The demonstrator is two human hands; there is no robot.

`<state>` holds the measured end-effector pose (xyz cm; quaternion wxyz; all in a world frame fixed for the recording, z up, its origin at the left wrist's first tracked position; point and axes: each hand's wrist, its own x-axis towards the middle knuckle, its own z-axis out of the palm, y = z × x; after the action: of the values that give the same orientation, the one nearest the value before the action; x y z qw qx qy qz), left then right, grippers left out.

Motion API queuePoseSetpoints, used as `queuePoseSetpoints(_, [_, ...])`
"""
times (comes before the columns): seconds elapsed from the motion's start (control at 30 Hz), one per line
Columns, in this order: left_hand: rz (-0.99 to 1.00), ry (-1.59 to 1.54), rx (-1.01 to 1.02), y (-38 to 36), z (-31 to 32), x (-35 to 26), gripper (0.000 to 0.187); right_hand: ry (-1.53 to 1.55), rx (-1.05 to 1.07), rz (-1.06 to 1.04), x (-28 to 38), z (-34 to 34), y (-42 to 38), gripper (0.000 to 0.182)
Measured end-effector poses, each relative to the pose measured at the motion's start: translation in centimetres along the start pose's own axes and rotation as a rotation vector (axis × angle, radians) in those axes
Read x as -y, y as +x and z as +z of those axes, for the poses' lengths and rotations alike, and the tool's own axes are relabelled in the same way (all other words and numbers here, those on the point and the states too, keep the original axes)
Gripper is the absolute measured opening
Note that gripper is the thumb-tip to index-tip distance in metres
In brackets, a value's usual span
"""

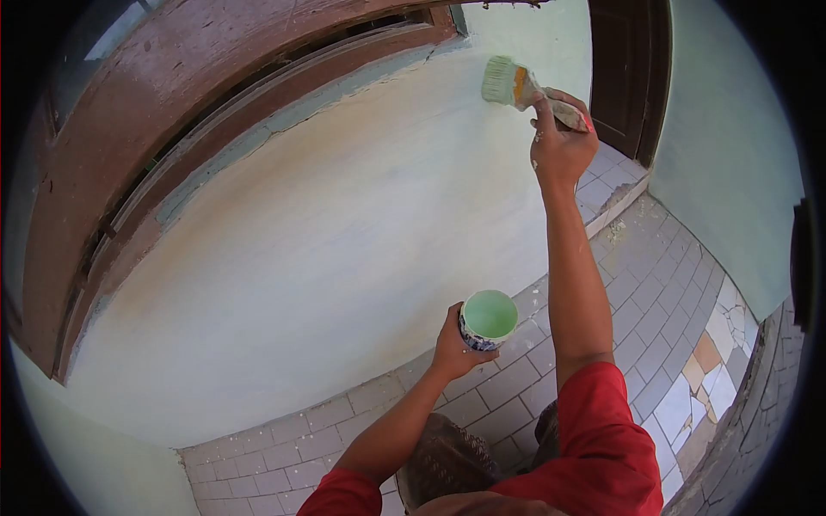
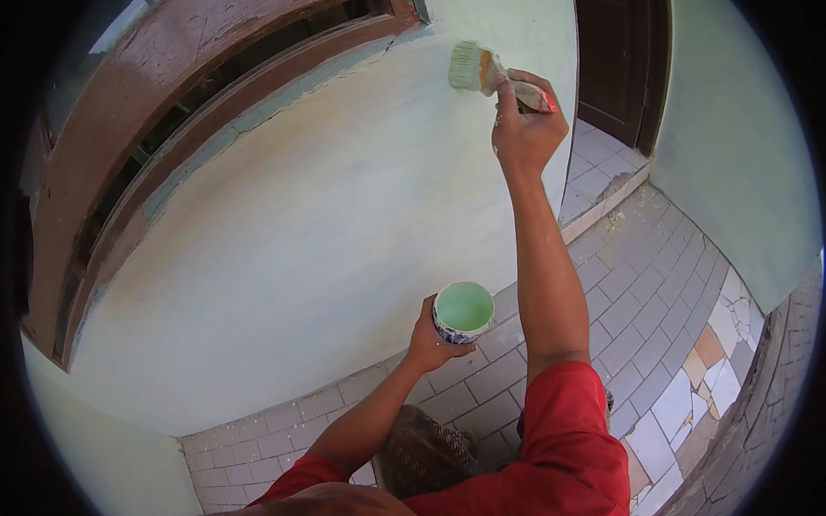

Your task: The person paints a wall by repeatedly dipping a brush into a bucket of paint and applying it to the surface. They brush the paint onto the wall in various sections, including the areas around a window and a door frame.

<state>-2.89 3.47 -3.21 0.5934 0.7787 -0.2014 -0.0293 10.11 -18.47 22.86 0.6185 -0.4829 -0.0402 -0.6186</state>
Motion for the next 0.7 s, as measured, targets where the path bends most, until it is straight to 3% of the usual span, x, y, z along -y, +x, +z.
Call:
queuePoseSetpoints(0.1, [0.025,0.017,-0.002,0.0,-0.1,0.6,0.109,-0.171,-0.172,-0.248,-2.4,-1.6,1.4,0.012])
queuePoseSetpoints(0.17, [0.003,0.025,0.009,-0.1,0.1,0.6,0.108,-0.351,-0.076,-0.395,-2.5,-1.0,-1.2,0.015])
queuePoseSetpoints(0.3, [-0.098,0.03,0.064,0.3,0.7,0.8,0.109,-0.281,0.268,-0.387,3.5,3.8,-12.8,0.02])
queuePoseSetpoints(0.37, [0.246,0.116,0.083,1.4,2.4,9.1,0.104,-0.14,0.425,-0.399,6.8,5.6,-18.2,0.024])
queuePoseSetpoints(0.4, [0.133,-0.023,0.075,1.3,2.3,7.7,0.101,-0.044,0.498,-0.402,7.8,6.4,-20.5,0.026])
queuePoseSetpoints(0.43, [0.017,-0.162,0.065,1.2,2.1,5.3,0.097,0.044,0.597,-0.338,8.5,6.9,-22.9,0.028])
queuePoseSetpoints(0.5, [0.003,-0.099,0.081,0.7,1.5,1.7,0.098,0.185,0.743,-0.263,10.4,7.5,-24.9,0.02])
queuePoseSetpoints(0.57, [-0.012,-0.034,0.097,0.2,1.1,2.3,0.099,0.302,0.819,-0.092,10.3,7.2,-24.1,0.018])
queuePoseSetpoints(0.63, [0.235,-0.075,0.069,-0.2,0.6,6.0,0.105,0.332,0.648,-0.113,7.2,6.3,-20.2,0.018])
queuePoseSetpoints(0.67, [-0.051,0.203,0.121,-0.5,0.0,3.4,0.108,0.309,0.573,-0.096,5.3,5.0,-17.1,0.015])
queuePoseSetpoints(0.7, [-0.204,-0.003,0.055,-1.2,-0.6,-2.4,0.108,0.224,0.602,0.268,4.2,3.0,-13.9,0.014])
